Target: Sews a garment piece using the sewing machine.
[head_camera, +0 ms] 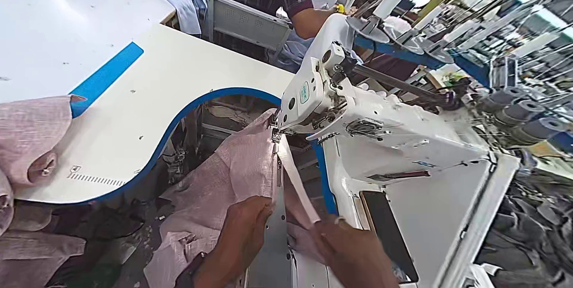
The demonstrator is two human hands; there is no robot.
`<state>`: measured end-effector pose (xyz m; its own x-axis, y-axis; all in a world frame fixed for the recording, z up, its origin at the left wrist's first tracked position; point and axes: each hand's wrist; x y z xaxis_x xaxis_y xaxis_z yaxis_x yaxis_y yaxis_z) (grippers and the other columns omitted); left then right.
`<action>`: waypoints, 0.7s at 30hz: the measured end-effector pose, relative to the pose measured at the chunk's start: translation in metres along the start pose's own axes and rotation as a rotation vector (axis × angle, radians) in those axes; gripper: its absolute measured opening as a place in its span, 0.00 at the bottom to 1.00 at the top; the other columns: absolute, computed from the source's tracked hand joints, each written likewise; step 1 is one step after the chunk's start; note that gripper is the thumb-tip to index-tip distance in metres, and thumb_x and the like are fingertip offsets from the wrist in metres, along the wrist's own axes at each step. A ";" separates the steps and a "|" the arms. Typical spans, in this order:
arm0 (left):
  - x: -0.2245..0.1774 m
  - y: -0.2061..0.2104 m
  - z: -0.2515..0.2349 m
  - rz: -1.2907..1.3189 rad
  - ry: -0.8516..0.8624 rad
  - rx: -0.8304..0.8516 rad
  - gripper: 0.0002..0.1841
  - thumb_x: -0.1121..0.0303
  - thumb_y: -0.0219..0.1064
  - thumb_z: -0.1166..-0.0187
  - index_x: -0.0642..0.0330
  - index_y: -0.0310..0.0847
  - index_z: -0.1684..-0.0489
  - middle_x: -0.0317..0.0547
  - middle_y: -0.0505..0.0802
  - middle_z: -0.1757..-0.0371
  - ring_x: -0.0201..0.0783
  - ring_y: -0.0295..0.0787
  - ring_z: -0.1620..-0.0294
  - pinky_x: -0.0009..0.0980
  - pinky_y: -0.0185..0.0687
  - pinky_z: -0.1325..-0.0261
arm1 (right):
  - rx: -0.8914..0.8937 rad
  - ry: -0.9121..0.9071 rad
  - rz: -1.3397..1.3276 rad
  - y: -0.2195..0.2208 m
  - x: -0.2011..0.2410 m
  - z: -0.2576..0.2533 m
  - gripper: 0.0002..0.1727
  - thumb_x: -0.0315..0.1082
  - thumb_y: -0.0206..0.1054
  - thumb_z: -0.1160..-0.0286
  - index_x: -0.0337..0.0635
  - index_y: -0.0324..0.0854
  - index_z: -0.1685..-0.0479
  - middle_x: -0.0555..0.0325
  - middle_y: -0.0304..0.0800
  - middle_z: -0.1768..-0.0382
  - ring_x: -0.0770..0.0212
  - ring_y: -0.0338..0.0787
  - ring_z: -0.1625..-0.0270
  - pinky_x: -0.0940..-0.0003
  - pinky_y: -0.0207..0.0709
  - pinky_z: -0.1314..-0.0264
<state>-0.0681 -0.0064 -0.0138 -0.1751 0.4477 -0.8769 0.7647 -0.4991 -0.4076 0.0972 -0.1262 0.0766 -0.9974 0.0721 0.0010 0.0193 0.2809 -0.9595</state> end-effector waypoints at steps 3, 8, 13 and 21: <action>0.002 0.024 0.012 -0.041 0.071 -0.116 0.10 0.69 0.62 0.30 0.59 0.87 0.78 0.42 0.87 0.84 0.37 0.85 0.84 0.37 0.78 0.80 | 0.164 0.054 -0.109 0.011 0.058 -0.008 0.07 0.29 0.70 0.36 0.35 0.89 0.76 0.48 0.86 0.82 0.50 0.89 0.82 0.55 0.79 0.83; 0.036 0.018 -0.004 0.439 -0.145 0.030 0.14 0.67 0.64 0.25 0.57 0.86 0.82 0.28 0.83 0.86 0.18 0.76 0.83 0.23 0.70 0.77 | 0.323 0.100 -0.254 0.035 0.061 -0.028 0.08 0.31 0.67 0.33 0.35 0.86 0.73 0.48 0.84 0.81 0.47 0.89 0.78 0.53 0.77 0.80; 0.044 0.032 -0.032 0.585 -0.213 -0.052 0.13 0.68 0.63 0.25 0.53 0.86 0.83 0.25 0.83 0.86 0.18 0.75 0.84 0.22 0.70 0.78 | 0.505 0.200 -0.268 0.032 0.051 -0.060 0.10 0.32 0.64 0.25 0.34 0.84 0.68 0.45 0.84 0.78 0.43 0.90 0.71 0.46 0.77 0.71; 0.031 0.029 -0.040 0.342 -0.153 -0.158 0.15 0.64 0.59 0.16 0.60 0.94 0.55 0.34 0.90 0.77 0.23 0.81 0.80 0.25 0.77 0.72 | 0.326 0.346 -0.914 0.015 -0.032 -0.036 0.02 0.29 0.69 0.32 0.44 0.84 0.63 0.74 0.84 0.77 0.82 0.81 0.77 0.83 0.76 0.74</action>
<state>-0.0265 0.0229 -0.0429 0.0247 0.1536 -0.9878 0.8785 -0.4748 -0.0519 0.1323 -0.0896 0.0720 -0.5457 0.2473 0.8007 -0.8082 0.0971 -0.5808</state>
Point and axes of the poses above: each hand's wrist, its own z-axis away from the middle knuckle, its own y-axis out of the palm, x = y × z
